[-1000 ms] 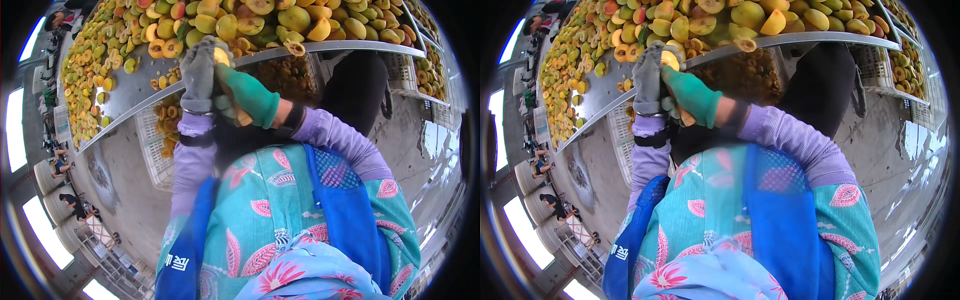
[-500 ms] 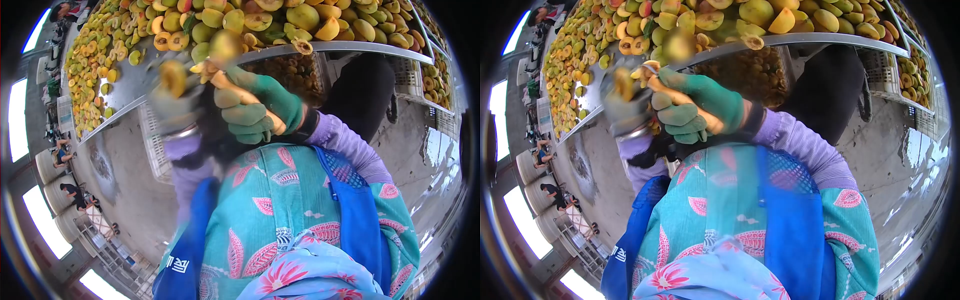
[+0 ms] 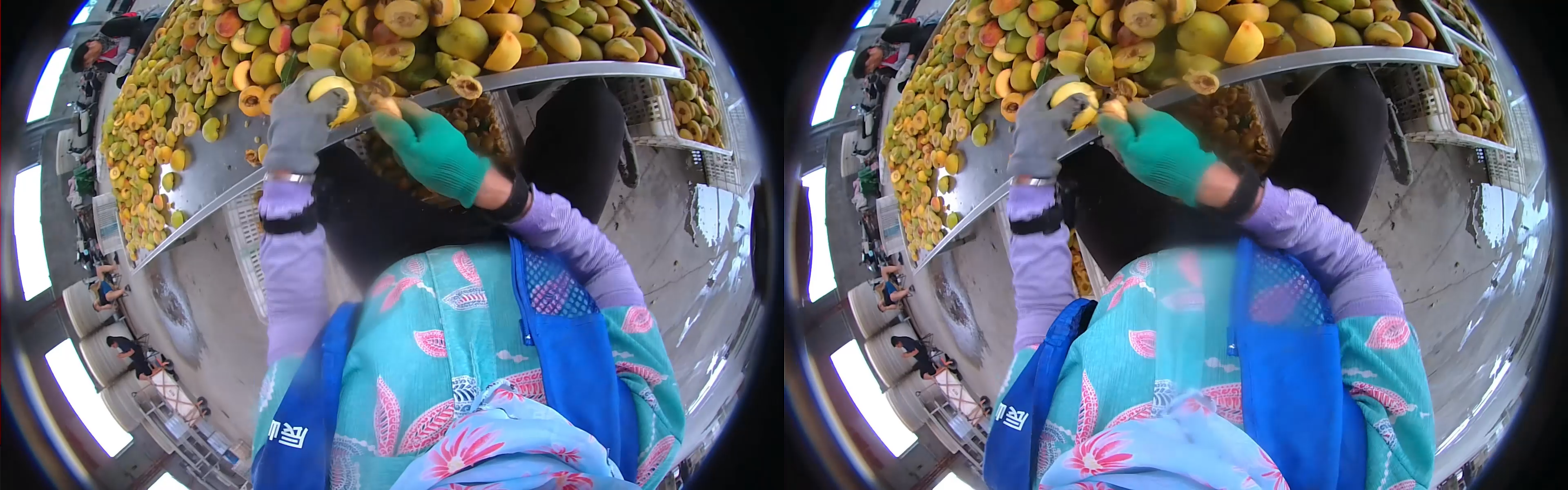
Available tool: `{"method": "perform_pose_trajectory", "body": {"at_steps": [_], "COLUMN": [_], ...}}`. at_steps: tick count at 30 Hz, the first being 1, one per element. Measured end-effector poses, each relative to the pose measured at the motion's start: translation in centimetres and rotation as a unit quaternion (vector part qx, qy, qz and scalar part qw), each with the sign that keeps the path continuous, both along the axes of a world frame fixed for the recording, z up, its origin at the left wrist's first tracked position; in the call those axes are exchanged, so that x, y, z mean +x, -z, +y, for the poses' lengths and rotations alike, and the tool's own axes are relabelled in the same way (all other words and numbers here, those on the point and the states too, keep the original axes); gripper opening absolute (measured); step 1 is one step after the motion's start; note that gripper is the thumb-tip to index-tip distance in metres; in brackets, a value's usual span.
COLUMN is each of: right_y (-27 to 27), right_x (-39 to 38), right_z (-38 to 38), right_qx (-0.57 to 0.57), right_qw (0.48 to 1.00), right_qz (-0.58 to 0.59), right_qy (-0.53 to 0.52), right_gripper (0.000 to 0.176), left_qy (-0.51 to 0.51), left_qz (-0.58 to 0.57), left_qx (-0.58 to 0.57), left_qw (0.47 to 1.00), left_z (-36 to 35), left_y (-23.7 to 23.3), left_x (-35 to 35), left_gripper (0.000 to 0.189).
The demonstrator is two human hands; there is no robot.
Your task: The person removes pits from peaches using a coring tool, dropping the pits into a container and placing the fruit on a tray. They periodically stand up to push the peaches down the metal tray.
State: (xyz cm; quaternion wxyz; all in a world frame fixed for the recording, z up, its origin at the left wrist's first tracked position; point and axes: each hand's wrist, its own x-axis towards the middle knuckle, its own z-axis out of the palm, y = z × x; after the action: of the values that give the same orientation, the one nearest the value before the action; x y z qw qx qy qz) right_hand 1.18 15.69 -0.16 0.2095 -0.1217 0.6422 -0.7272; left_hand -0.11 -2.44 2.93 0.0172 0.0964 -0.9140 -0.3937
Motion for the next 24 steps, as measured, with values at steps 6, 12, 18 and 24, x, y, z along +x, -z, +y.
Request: {"method": "perform_pose_trajectory", "body": {"at_steps": [6, 12, 18, 24], "right_y": [0.2, 1.0, 2.2, -1.5], "right_x": [-1.0, -0.8, -0.5, -0.3], "right_z": [-1.6, -0.7, -1.5, 0.2], "right_qx": [0.210, 0.173, 0.087, -0.048], "right_qw": [0.955, 0.965, 0.985, 0.956], "right_qz": [0.187, 0.171, 0.085, -0.207], "right_qy": [-0.097, -0.096, -0.120, -0.204], "right_gripper": [0.045, 0.044, 0.047, 0.052], "left_qy": [-0.023, -0.040, -0.083, -0.052], "left_qz": [0.178, 0.205, 0.211, 0.305], "left_qx": [0.111, 0.098, 0.068, 0.017], "left_qw": [0.978, 0.973, 0.972, 0.951], "left_z": [1.0, 2.1, 3.3, 4.0], "left_y": [3.1, 3.9, 2.1, 2.6], "left_x": [3.9, 3.1, 3.0, 1.6], "left_gripper": [0.024, 0.026, 0.020, 0.025]}}
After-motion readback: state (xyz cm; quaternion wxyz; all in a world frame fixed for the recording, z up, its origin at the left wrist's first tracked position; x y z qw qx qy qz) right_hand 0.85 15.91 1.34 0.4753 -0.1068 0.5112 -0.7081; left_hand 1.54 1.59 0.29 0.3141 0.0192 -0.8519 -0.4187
